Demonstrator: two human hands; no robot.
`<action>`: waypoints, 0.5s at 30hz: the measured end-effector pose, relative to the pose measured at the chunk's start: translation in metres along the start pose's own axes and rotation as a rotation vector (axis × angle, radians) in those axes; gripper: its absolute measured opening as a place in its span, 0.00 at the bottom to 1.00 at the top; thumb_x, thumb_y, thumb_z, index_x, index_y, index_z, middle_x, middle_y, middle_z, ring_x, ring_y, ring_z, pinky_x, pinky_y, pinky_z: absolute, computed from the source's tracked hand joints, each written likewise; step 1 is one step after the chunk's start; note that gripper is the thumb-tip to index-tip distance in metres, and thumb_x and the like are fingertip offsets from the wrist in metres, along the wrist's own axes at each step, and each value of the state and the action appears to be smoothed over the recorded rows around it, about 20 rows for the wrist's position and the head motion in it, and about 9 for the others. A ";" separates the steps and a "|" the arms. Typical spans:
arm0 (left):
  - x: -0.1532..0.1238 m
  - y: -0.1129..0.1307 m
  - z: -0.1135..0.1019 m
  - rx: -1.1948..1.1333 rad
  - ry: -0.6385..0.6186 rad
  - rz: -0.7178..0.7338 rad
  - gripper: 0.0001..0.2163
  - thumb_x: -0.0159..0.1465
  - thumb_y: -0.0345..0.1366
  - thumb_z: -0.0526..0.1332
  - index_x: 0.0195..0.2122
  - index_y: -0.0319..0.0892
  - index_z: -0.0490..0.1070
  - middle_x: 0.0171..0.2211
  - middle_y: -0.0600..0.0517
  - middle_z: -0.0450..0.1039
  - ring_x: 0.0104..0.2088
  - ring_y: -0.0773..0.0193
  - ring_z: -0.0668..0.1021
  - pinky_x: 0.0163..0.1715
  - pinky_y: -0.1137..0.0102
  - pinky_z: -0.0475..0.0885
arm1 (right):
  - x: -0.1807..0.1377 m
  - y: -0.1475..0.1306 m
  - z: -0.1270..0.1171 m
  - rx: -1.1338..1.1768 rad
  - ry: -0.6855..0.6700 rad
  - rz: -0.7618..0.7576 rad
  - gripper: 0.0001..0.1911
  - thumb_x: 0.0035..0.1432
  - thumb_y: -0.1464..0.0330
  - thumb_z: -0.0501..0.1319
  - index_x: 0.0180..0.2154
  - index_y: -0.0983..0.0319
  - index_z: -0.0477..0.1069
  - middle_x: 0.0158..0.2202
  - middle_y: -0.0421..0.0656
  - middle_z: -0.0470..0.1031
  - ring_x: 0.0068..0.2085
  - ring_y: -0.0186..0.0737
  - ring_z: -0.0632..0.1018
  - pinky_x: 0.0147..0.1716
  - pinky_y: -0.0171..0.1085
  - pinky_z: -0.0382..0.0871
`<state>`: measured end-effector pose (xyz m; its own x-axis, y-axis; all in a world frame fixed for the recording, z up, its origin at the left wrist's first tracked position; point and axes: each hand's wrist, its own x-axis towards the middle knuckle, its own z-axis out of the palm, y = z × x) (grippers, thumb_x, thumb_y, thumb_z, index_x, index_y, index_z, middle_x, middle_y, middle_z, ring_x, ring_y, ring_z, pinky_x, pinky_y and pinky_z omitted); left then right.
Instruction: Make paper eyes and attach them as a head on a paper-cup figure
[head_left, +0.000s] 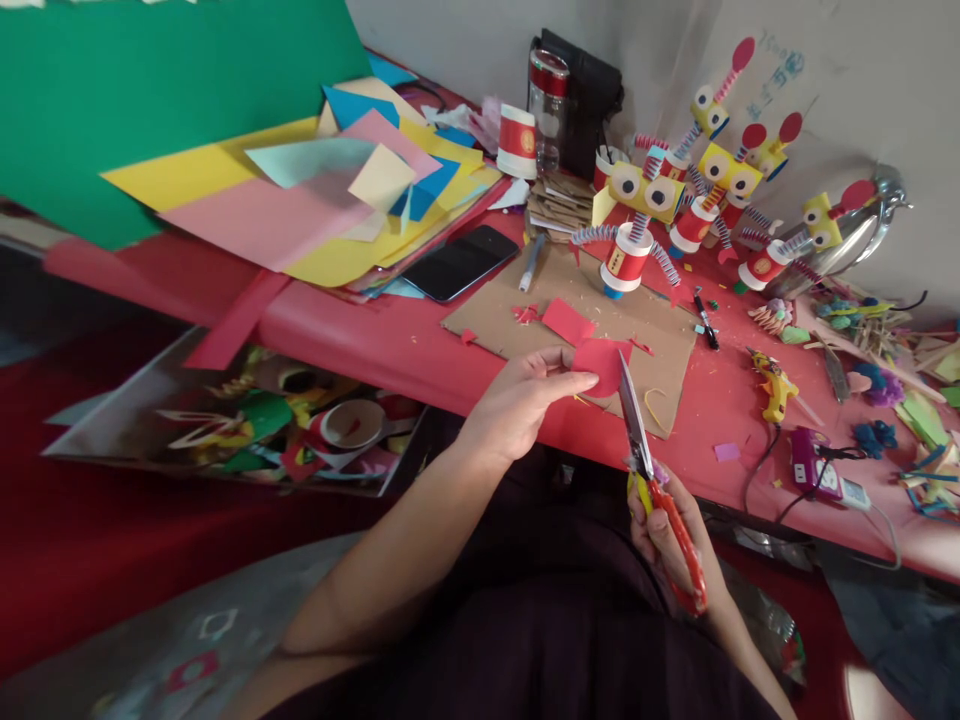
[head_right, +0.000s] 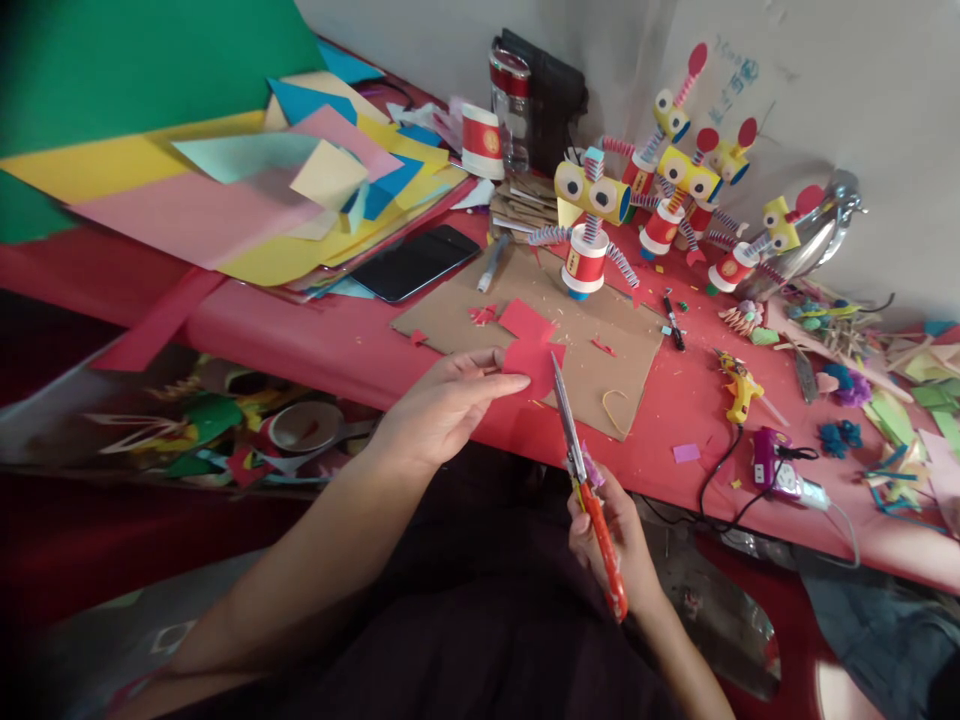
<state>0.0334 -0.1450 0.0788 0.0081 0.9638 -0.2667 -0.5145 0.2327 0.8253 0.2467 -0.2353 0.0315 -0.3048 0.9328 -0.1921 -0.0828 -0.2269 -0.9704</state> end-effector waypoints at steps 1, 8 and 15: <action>0.000 0.000 0.000 0.004 0.005 0.005 0.08 0.45 0.34 0.73 0.21 0.43 0.73 0.24 0.57 0.74 0.28 0.68 0.73 0.38 0.69 0.68 | -0.001 0.003 -0.001 0.013 0.003 0.005 0.24 0.60 0.47 0.63 0.48 0.57 0.69 0.29 0.35 0.60 0.19 0.24 0.56 0.14 0.28 0.53; 0.001 0.002 0.000 0.008 0.074 0.032 0.11 0.44 0.35 0.73 0.20 0.43 0.69 0.21 0.58 0.71 0.27 0.69 0.71 0.34 0.70 0.66 | -0.002 0.007 -0.002 0.002 0.010 0.039 0.31 0.57 0.46 0.64 0.56 0.56 0.67 0.30 0.35 0.61 0.18 0.23 0.55 0.14 0.28 0.56; 0.000 0.000 0.004 -0.068 0.138 0.060 0.11 0.43 0.34 0.74 0.22 0.43 0.70 0.23 0.58 0.73 0.28 0.69 0.73 0.38 0.70 0.67 | 0.000 0.000 0.003 -0.040 -0.008 0.037 0.29 0.58 0.46 0.64 0.53 0.56 0.68 0.28 0.33 0.59 0.18 0.23 0.55 0.13 0.27 0.55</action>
<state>0.0367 -0.1443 0.0802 -0.1400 0.9473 -0.2881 -0.5671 0.1618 0.8076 0.2441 -0.2361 0.0321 -0.3146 0.9216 -0.2273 -0.0333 -0.2501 -0.9677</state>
